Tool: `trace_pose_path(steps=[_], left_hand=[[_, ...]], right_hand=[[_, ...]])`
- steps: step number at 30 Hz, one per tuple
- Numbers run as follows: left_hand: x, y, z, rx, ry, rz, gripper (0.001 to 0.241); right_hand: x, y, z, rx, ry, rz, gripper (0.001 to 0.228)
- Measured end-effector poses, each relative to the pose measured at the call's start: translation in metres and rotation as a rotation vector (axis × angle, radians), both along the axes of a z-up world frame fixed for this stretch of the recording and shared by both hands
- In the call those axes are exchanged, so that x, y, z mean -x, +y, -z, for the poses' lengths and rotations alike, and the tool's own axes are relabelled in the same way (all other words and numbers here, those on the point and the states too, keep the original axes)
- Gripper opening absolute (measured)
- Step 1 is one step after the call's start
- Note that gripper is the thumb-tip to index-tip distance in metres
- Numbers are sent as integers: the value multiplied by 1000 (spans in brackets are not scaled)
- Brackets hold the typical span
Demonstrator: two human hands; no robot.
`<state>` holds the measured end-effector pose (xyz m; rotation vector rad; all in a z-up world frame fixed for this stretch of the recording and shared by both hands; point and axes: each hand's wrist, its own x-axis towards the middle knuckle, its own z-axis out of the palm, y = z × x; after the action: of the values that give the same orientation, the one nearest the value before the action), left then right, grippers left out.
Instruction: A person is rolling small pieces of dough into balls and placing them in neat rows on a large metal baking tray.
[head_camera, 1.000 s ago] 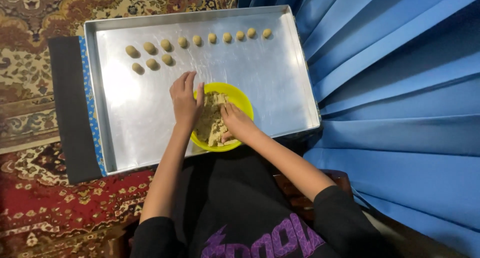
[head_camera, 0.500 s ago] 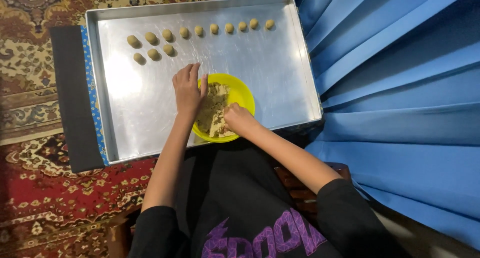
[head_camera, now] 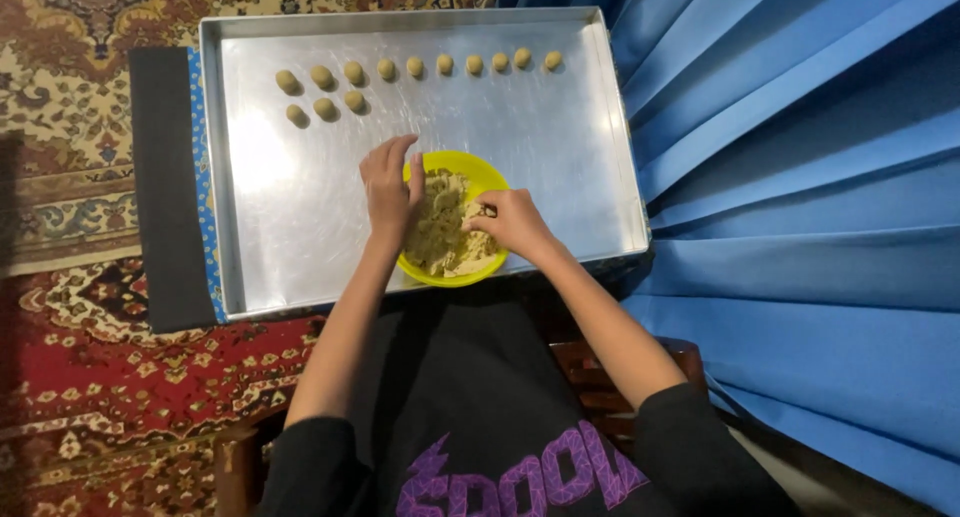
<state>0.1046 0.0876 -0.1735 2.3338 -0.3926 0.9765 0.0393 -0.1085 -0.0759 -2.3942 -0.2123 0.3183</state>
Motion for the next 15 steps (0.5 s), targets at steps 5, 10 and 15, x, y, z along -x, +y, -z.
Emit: trace_pose_path(steps=[5,10,15], left_hand=[[40,-17,-40,882,984,185,51],[63,-39,-84,1313,1161,470,57],[66,-39,-97,1259,1124,487,62]], right_hand=[[-11,-7,-48,-138,110,-55,55],[-10,-2,-44,-105,48,-61,41],[-15,2,-24,-61,-118,-48,29]])
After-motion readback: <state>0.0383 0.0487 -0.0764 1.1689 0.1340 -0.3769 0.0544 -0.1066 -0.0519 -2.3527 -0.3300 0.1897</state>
